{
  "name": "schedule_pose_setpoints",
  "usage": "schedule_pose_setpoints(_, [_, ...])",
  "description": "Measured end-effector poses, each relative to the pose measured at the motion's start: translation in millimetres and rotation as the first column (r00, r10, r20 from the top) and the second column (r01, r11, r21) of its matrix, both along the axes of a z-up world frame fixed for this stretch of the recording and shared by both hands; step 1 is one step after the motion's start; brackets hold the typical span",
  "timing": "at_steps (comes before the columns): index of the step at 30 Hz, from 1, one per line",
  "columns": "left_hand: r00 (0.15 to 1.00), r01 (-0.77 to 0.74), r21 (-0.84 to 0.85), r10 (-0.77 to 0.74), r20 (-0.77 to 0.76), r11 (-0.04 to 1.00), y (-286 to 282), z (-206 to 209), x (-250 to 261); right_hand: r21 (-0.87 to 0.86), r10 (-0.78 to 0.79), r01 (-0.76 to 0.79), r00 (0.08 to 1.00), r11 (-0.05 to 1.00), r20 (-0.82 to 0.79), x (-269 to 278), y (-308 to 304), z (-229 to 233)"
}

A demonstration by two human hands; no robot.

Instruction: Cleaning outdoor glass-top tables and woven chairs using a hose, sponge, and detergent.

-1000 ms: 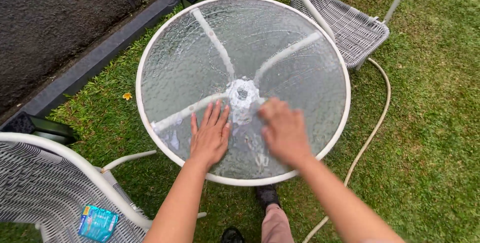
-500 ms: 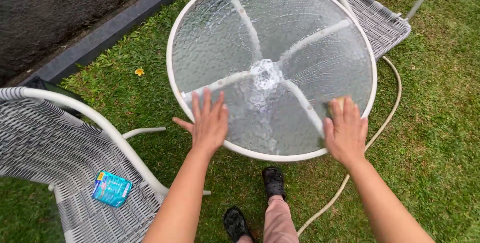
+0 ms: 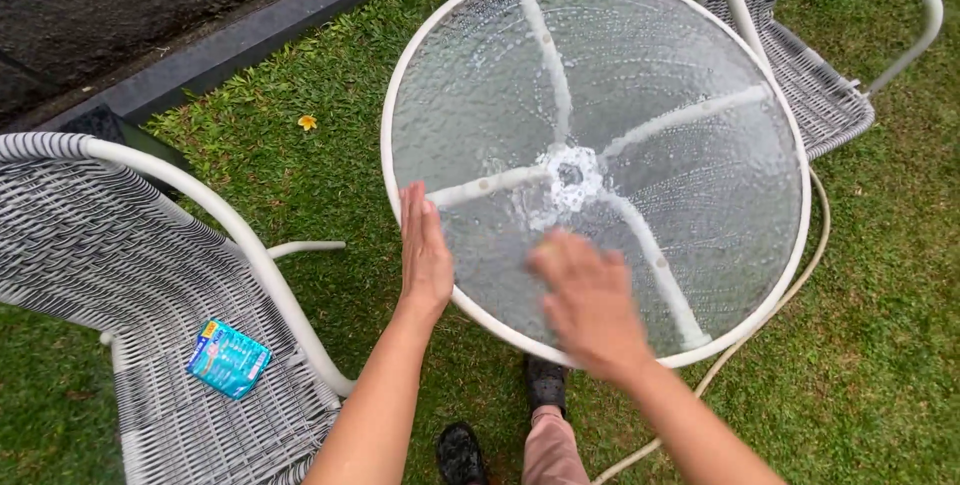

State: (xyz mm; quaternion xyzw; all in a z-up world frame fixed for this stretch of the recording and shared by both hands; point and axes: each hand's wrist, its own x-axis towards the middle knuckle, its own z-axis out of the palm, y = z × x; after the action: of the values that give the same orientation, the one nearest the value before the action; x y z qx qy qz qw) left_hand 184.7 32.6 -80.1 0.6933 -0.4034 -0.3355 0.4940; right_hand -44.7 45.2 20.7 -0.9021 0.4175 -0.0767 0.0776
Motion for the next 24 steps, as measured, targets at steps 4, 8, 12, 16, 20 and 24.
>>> schedule_pose_setpoints(4, [0.908, 0.082, 0.399, -0.234, 0.348, 0.913, -11.6, 45.0, -4.2, 0.028, -0.598, 0.6, 0.799, 0.799, -0.057, -153.3, -94.6, -64.9])
schedule_pose_setpoints(8, [0.585, 0.066, 0.349, -0.319, 0.746, 0.935, -39.4, 37.2, -17.7, -0.021, -0.515, 0.517, 0.855, 0.856, 0.067, -54.4, -107.9, -68.7])
schedule_pose_setpoints(12, [0.57, 0.155, 0.38, -0.397, 0.719, 0.912, -82.5, 38.0, -36.5, -0.192, 0.109, -0.079, 0.983, 0.978, 0.15, 18.9, -112.8, -51.0])
schedule_pose_setpoints(16, [0.569, 0.157, 0.367, -0.388, 0.725, 0.917, -118.9, 37.9, -43.4, -0.06, -0.336, 0.342, 0.937, 0.938, 0.092, -91.7, -265.8, -73.5])
schedule_pose_setpoints(20, [0.536, 0.162, 0.323, -0.358, 0.764, 0.932, -144.4, 40.7, -48.3, -0.082, -0.622, 0.623, 0.782, 0.778, 0.039, -134.3, -290.2, -99.4])
schedule_pose_setpoints(24, [0.532, 0.07, 0.329, -0.314, 0.786, 0.942, -175.9, 45.1, -54.9, -0.058, 0.051, -0.049, 0.998, 0.997, 0.034, -46.6, -246.8, -67.1])
